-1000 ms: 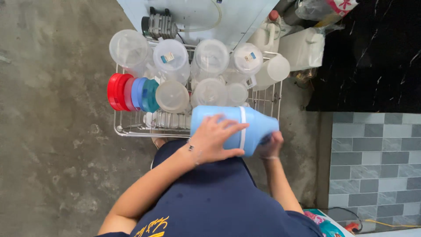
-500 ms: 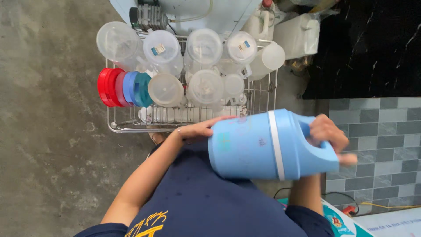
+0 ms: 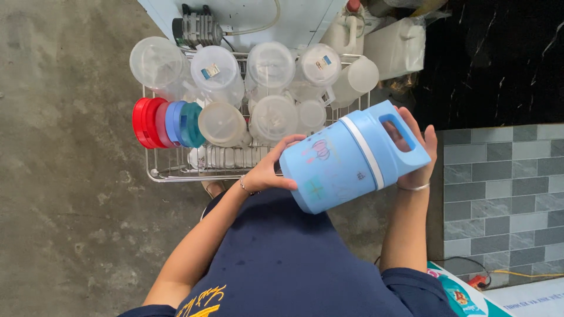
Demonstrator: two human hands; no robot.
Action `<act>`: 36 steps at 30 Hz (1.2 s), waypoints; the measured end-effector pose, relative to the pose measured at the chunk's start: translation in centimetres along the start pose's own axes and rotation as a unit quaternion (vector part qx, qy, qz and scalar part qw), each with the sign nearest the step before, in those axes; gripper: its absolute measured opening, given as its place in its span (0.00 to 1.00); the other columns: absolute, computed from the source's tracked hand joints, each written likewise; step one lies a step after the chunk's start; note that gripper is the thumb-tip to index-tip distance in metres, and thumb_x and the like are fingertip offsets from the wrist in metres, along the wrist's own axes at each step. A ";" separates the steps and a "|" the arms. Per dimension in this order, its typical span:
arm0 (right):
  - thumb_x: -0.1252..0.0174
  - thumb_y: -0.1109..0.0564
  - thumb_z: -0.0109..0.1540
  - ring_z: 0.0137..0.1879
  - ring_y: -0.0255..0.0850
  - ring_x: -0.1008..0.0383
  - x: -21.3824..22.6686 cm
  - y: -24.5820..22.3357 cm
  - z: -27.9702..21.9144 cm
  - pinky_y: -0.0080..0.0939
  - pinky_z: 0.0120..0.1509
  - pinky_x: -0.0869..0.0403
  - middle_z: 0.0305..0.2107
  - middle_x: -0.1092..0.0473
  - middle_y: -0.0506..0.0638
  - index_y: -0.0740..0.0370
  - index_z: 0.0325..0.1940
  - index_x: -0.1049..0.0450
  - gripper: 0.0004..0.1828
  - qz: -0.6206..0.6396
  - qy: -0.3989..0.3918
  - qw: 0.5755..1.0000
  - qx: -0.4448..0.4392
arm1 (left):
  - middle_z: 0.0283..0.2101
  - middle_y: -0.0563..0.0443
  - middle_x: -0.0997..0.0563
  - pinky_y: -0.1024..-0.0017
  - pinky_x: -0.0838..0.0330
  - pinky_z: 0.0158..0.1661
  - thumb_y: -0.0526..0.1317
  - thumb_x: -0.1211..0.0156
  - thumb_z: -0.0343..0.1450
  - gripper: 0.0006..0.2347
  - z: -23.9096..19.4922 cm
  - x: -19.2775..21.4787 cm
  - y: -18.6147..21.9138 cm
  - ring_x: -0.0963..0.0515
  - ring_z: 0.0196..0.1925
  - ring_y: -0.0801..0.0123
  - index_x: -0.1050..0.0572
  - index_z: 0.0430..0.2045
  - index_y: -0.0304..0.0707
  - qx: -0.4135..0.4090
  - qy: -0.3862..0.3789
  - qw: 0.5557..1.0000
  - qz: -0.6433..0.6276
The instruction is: The recorder washes green leafy vegetables in a sink and then organizes plastic storage containers on a rack.
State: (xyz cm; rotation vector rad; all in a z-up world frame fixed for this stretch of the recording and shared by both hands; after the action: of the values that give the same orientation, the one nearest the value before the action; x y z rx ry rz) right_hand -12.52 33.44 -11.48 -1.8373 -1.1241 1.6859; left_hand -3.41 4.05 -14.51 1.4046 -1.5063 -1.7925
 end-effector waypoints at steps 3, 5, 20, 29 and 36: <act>0.62 0.34 0.71 0.76 0.53 0.37 -1.0 -0.2 1.3 0.56 0.80 0.38 0.69 0.37 0.60 0.61 0.74 0.38 0.37 -0.003 -0.001 0.999 -0.048 | 0.73 0.42 0.37 0.61 0.47 0.73 0.47 0.19 0.54 0.52 -0.1 -0.3 -0.2 0.38 0.76 0.57 0.49 0.74 0.42 0.001 -0.003 0.999 0.037; 0.62 0.34 0.70 0.74 0.54 0.35 -0.6 0.0 2.3 0.56 0.78 0.36 0.66 0.34 0.62 0.62 0.73 0.37 0.37 -0.008 0.011 0.997 -0.072 | 0.73 0.41 0.38 0.60 0.48 0.73 0.47 0.19 0.53 0.55 -0.3 -0.8 -0.2 0.40 0.76 0.57 0.51 0.75 0.41 0.004 -0.009 0.998 0.062; 0.59 0.38 0.80 0.33 0.42 0.30 -0.2 0.8 6.4 0.40 0.44 0.29 0.25 0.29 0.55 0.70 0.56 0.21 0.33 0.067 -0.075 0.986 -0.130 | 0.77 0.39 0.46 0.61 0.53 0.75 0.48 0.17 0.52 0.62 0.0 -0.5 -1.6 0.47 0.80 0.56 0.62 0.78 0.40 0.021 -0.030 0.995 0.093; 0.52 0.40 0.70 0.50 0.41 0.24 -4.8 -1.5 4.9 0.38 0.58 0.24 0.44 0.25 0.55 0.66 0.66 0.28 0.30 -0.126 -0.023 0.990 -0.054 | 0.81 0.43 0.51 0.61 0.59 0.77 0.51 0.21 0.54 0.60 -0.5 1.0 -4.1 0.53 0.83 0.59 0.60 0.79 0.39 0.039 -0.031 0.998 -0.025; 0.45 0.45 0.68 0.40 0.37 0.27 -2.8 -0.6 4.5 0.36 0.46 0.27 0.35 0.27 0.51 0.64 0.60 0.27 0.23 -0.199 0.057 0.978 -0.037 | 0.79 0.41 0.51 0.62 0.56 0.76 0.49 0.18 0.52 0.63 -0.1 -0.7 -0.3 0.51 0.81 0.57 0.64 0.78 0.38 0.028 -0.031 0.998 0.046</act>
State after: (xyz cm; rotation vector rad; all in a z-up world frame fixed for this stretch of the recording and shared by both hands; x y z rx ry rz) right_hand -16.87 30.64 -10.11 -1.5938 -1.4091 1.3111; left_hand -2.89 4.69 -14.49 1.2941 -1.6362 -1.7658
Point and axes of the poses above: each hand's wrist, its own z-axis towards the middle knuckle, its own x-axis out of the back of the hand, y = z × x, the point moved 7 cm from there along z, towards the middle knuckle
